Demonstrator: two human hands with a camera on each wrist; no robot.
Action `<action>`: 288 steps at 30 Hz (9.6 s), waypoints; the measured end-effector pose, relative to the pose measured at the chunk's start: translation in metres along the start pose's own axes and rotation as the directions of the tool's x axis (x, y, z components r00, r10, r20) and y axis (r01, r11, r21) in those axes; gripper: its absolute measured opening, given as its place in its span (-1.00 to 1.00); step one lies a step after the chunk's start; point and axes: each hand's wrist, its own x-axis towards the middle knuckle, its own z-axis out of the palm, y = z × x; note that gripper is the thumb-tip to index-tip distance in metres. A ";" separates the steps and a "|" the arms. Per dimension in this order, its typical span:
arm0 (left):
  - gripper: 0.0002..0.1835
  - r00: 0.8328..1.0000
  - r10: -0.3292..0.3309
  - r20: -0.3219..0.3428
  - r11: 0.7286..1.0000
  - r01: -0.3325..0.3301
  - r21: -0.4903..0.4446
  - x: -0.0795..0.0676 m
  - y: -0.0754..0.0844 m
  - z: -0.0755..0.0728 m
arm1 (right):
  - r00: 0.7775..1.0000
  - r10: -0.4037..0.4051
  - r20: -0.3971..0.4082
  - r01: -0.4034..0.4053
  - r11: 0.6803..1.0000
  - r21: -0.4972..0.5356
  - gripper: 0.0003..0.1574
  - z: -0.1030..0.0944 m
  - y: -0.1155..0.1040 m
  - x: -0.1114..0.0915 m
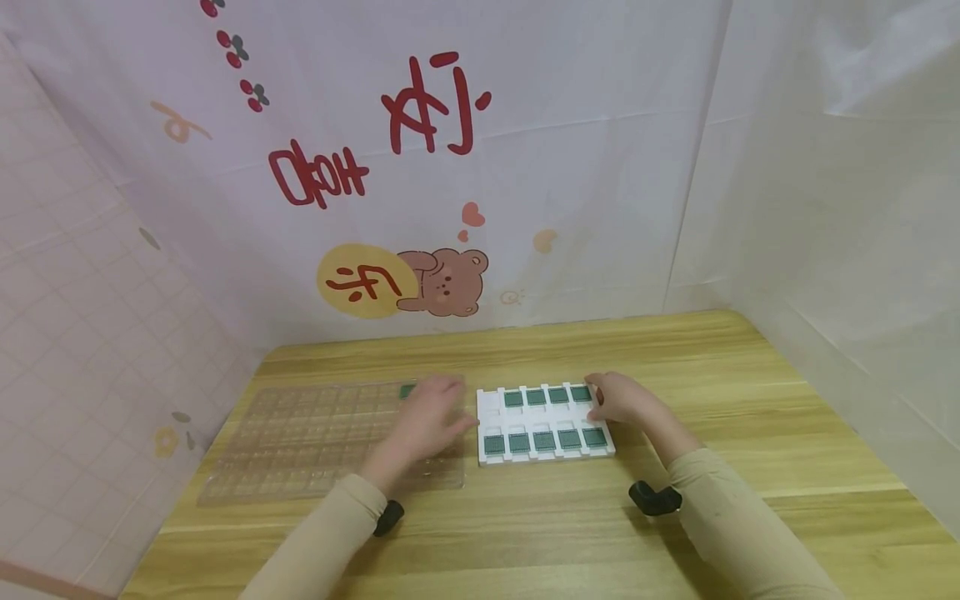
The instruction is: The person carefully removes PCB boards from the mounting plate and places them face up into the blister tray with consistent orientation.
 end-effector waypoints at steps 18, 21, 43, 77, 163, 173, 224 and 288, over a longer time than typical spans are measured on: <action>-0.38 0.984 0.175 0.018 0.959 -0.175 0.223 -0.004 0.029 0.005 | 1.000 -0.001 0.001 0.001 1.000 -0.003 -0.16 0.001 0.003 0.002; -0.39 0.983 0.182 0.027 0.962 -0.184 0.203 -0.004 0.032 0.007 | 1.000 0.000 0.003 0.000 1.000 -0.006 -0.16 0.000 0.003 0.002; -0.52 0.980 0.098 0.174 0.978 -0.127 0.166 -0.002 0.042 0.018 | 1.000 0.000 -0.002 0.000 1.000 -0.006 -0.16 0.000 0.000 -0.001; -0.78 0.978 0.046 0.203 0.981 -0.083 0.176 0.004 0.045 0.027 | 1.000 -0.011 -0.009 0.011 1.000 0.001 -0.18 0.001 0.001 -0.001; -0.76 0.990 -0.066 0.128 0.981 0.088 -0.175 0.007 0.019 0.012 | 1.000 -0.023 -0.010 0.023 0.999 0.034 -0.18 -0.001 0.004 -0.002; -0.78 0.994 -0.067 0.081 0.988 0.078 -0.137 0.008 0.011 0.006 | 0.999 -0.029 -0.015 0.030 0.999 0.045 -0.18 0.000 0.006 -0.002; -0.83 0.987 -0.158 0.040 0.983 0.161 -0.088 0.029 -0.056 -0.022 | 1.000 -0.015 -0.005 0.015 0.999 0.043 -0.17 0.001 0.006 -0.001; -0.83 0.958 -0.230 0.172 0.973 0.228 0.029 0.035 -0.083 0.005 | 1.000 -0.016 -0.019 0.017 0.998 0.060 -0.18 0.000 0.003 -0.004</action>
